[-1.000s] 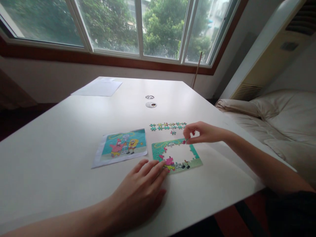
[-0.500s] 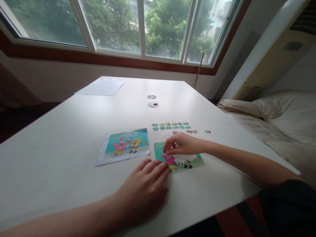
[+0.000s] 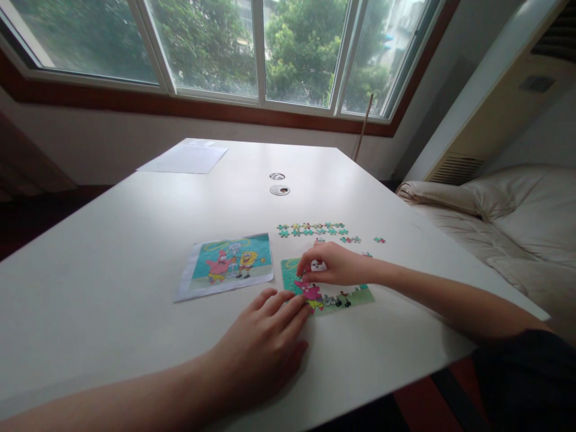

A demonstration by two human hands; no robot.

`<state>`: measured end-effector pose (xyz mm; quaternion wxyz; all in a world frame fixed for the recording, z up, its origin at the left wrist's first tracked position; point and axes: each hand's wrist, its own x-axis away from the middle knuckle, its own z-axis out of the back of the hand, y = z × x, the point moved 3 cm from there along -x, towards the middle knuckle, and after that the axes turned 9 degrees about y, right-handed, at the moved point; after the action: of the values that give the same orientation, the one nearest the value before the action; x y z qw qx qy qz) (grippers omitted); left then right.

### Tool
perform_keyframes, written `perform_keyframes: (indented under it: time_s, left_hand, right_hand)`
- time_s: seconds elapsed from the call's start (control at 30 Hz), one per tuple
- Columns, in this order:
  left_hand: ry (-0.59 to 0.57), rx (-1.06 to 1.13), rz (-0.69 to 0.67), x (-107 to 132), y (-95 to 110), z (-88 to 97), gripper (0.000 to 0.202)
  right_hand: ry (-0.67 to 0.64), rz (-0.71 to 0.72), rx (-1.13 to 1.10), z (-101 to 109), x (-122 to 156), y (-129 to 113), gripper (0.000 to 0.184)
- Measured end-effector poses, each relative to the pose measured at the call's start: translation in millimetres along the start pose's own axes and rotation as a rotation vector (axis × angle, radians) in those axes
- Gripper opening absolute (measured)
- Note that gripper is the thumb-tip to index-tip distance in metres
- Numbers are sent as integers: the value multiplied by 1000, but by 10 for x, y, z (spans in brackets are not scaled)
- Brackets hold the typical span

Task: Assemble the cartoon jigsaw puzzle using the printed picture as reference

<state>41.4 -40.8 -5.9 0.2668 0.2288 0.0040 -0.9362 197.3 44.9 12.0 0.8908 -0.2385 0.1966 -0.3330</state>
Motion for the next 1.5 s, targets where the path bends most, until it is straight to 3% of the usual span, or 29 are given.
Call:
perform_keyframes:
  time_s: [0.23,0.43,0.67,0.83,1.0,1.1,1.23,1.5]
  left_hand:
    - [-15,6,2,5,5,1,32]
    - [1,13,7,-18,16,16,31]
    - [-10,6,3,-3,4,5,31]
    - [-36,8,8,-5,5,7,33]
    - [-34,-9,19,-32,-44,15,33]
    - [-23,-17,39,-48,-108,9,34]
    - [-61,33,56,-65,-166,-19,40]
    - [-98,102,46,-65,-169,-50,44]
  right_hand:
    - [-57,-57,-82,-7,3,3,14]
    - [80,24,138,-36,16,-25,10]
    - [90,-38,155,-49,22,7,16]
    - [66,-110,148,330,121,87,15]
    - [-158,-312,275,829,406,430,18]
    - [-238,-448,338,959,601,651,23]
    - [-263,-551,305,910,731,779,37]
    - [-276,-472,151,744,679,782,36]
